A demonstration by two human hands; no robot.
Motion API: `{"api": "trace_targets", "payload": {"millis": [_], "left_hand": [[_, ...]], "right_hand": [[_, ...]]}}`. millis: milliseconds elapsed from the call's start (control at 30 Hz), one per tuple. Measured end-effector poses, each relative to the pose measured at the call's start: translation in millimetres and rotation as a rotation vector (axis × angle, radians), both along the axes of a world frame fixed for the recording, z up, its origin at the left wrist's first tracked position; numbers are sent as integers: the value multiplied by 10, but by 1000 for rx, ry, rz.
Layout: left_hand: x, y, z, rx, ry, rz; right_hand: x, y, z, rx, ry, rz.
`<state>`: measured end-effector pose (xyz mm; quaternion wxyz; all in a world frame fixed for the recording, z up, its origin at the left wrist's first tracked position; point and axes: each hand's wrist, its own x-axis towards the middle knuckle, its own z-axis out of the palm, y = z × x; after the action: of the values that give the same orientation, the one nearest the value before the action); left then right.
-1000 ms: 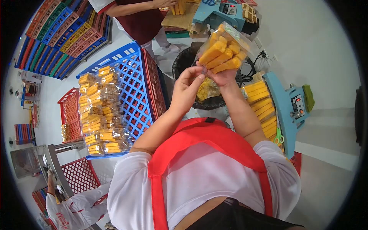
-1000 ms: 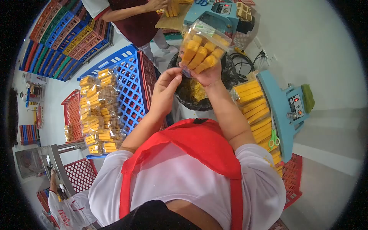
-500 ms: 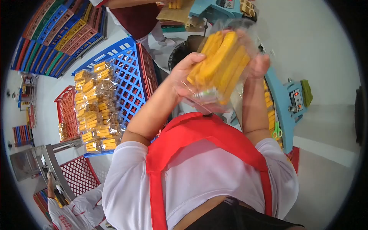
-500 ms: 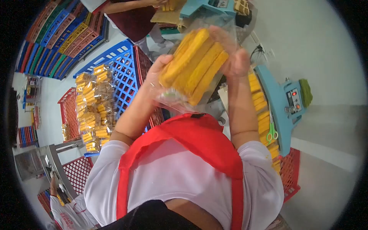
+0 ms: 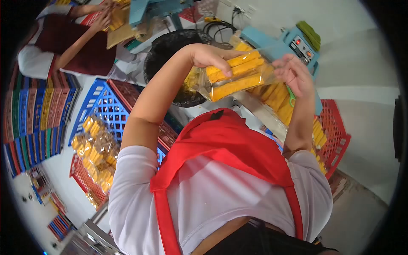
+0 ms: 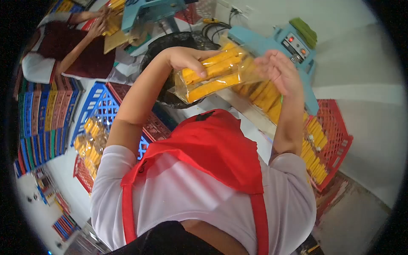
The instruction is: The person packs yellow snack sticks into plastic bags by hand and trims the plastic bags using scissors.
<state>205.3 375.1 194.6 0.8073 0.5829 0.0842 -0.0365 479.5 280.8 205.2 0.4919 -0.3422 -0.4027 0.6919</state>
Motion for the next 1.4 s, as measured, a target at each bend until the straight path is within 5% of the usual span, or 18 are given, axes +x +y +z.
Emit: {"api": "trace_targets", "payload": {"millis": [233,367,467,600,667,767,900,1000,1167,1400], "left_hand": [[783,349,-374,-17,115,-263],[855,405,-465,322,63,-36],[659,223,-337,445,91,206],[439,-227,-481,371,76,911],[445,-468,-441,338,114,1317],[309,-633,-755,374,-3,1483],[505,-822,-752,101,-61,1431],[663,-822,-649,245,-138,1299],[747,-579,-284,450,-126,1047],[808,-220,-543,853,-41,1094]], "right_hand": [[232,-427,-414,-339,36,-130],[396,-495,-623,-391,66,-221],[367,-530,-623,-436,200,-354],[471,-521,-799,-405,450,-311],[502,-519,-852,-310,183,-281],[450,-496,-721,-291,-87,-197],[390,-401,-724,-186,-254,-63],[333,-354,-736,-92,-269,37],[412,-357,-929,-27,-391,-217],[288,-233,-879,-196,-247,-240]]}}
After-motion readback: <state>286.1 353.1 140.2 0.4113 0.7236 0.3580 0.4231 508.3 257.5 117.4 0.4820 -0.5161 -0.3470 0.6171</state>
